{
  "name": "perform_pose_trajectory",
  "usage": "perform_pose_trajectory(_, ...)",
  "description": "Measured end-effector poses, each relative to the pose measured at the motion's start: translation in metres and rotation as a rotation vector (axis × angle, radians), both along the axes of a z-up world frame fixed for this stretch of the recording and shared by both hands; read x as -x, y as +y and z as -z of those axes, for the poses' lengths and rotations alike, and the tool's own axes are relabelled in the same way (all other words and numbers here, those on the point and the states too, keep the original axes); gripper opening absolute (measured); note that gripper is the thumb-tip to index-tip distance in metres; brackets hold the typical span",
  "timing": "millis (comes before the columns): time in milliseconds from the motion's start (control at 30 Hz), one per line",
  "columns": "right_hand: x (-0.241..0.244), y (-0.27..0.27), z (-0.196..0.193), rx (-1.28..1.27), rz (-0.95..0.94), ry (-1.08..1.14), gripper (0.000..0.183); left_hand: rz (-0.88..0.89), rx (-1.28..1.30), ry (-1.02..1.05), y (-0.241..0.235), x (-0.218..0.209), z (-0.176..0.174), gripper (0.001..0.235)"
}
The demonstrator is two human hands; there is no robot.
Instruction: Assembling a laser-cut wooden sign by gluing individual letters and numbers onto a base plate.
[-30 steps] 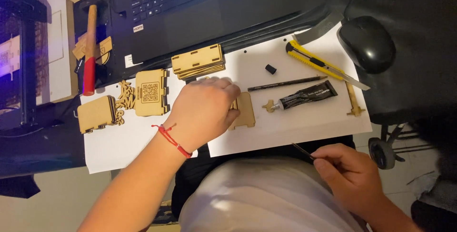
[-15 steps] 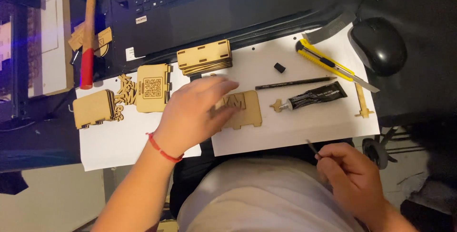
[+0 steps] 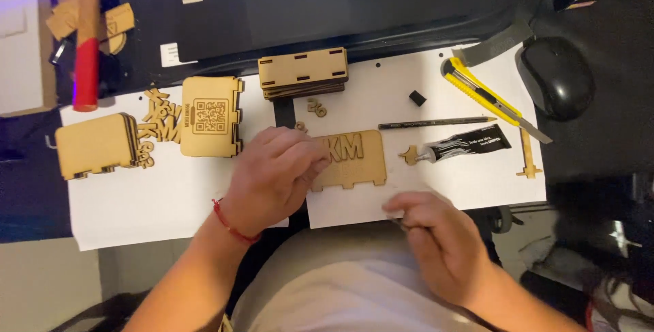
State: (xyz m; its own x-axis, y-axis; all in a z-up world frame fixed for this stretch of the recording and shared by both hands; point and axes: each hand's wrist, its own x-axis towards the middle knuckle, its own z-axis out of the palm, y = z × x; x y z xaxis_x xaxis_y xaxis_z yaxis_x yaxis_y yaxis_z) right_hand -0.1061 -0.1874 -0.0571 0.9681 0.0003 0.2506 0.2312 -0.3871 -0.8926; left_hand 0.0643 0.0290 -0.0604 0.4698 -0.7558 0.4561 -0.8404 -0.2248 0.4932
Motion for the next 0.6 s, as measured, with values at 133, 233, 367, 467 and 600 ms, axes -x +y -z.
perform_pose_trajectory(133,-0.017,0.007,-0.004,0.295,-0.001,0.049,0.019,0.012,-0.002,0.003,-0.003,-0.003,-0.002,0.024)
perform_pose_trajectory(233,-0.026,0.011,-0.004,0.300,-0.008,-0.010,0.011,-0.004,-0.019,-0.034,-0.003,-0.005,0.000,0.025)
perform_pose_trajectory(367,-0.031,0.010,0.008,0.294,-0.044,-0.035,0.012,-0.032,-0.010,0.006,-0.005,-0.008,-0.002,0.001)
perform_pose_trajectory(467,-0.034,0.011,0.009,0.349,-0.021,-0.046,0.015,-0.043,-0.038,-0.021,-0.009,-0.011,-0.006,0.014)
perform_pose_trajectory(600,-0.044,0.014,0.002,0.436,0.015,-0.034,0.014,-0.048,-0.056,-0.021,-0.009,-0.013,-0.008,0.014)
